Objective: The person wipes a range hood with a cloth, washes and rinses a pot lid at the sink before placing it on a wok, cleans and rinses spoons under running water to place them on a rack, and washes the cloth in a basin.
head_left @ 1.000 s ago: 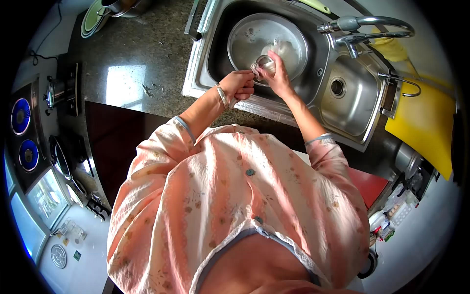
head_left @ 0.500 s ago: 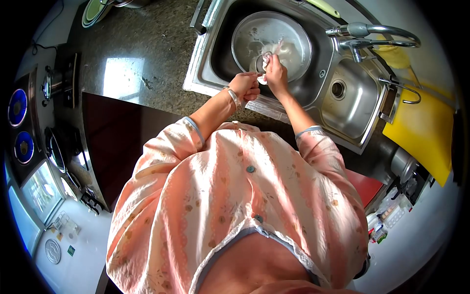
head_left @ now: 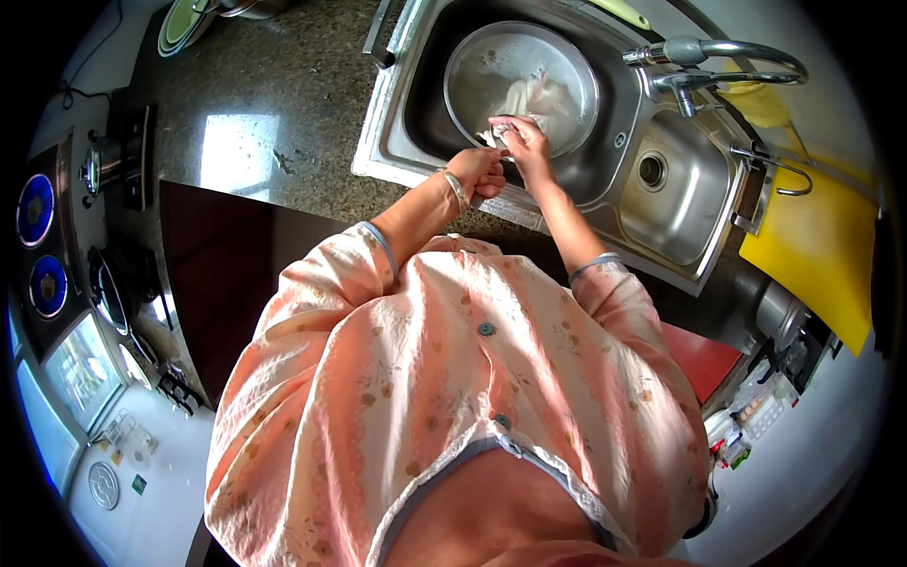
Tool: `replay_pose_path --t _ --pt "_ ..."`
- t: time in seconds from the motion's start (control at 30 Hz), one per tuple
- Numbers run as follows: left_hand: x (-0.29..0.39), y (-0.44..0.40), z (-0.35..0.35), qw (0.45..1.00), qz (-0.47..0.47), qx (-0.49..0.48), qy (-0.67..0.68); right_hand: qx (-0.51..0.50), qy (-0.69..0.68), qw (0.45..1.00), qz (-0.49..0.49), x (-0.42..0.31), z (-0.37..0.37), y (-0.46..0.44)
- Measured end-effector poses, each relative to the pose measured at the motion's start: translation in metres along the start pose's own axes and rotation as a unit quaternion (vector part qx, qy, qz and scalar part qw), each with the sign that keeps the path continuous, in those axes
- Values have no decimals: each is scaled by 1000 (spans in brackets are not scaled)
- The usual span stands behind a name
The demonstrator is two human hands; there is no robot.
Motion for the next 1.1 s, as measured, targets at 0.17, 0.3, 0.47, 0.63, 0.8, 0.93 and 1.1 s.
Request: replay_pose_path --t 0.17,0.3,0.47,0.63,0.8,0.93,1.1 --pt "6 4 -5 997 66 21 -42 69 129 987 -61 -14 -1 -16" --pt "38 17 -15 980 158 39 -117 32 133 990 26 4 -18 -36" --pt "61 33 -43 939 236 60 -241 -50 619 782 -55 56 -66 -73" --pt "53 24 -55 935 259 15 -241 -173 686 704 -59 57 0 -46" --pt "56 22 -54 937 226 17 -267 -103 443 886 90 96 -28 -64" --pt "58 12 -50 941 212 43 -260 -17 62 981 185 59 -53 -48" --pt "43 -16 -14 933 167 42 -316 -64 -25 997 30 -47 -46 -15"
Point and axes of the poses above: each hand's wrist, its own y-axis away from the middle knuckle, its own z-axis out of the palm, x = y × z, the point moved 6 cm from there along -y, towards the middle knuckle, and after that the axes turned 9 degrees about y, right-handed, at the moved point
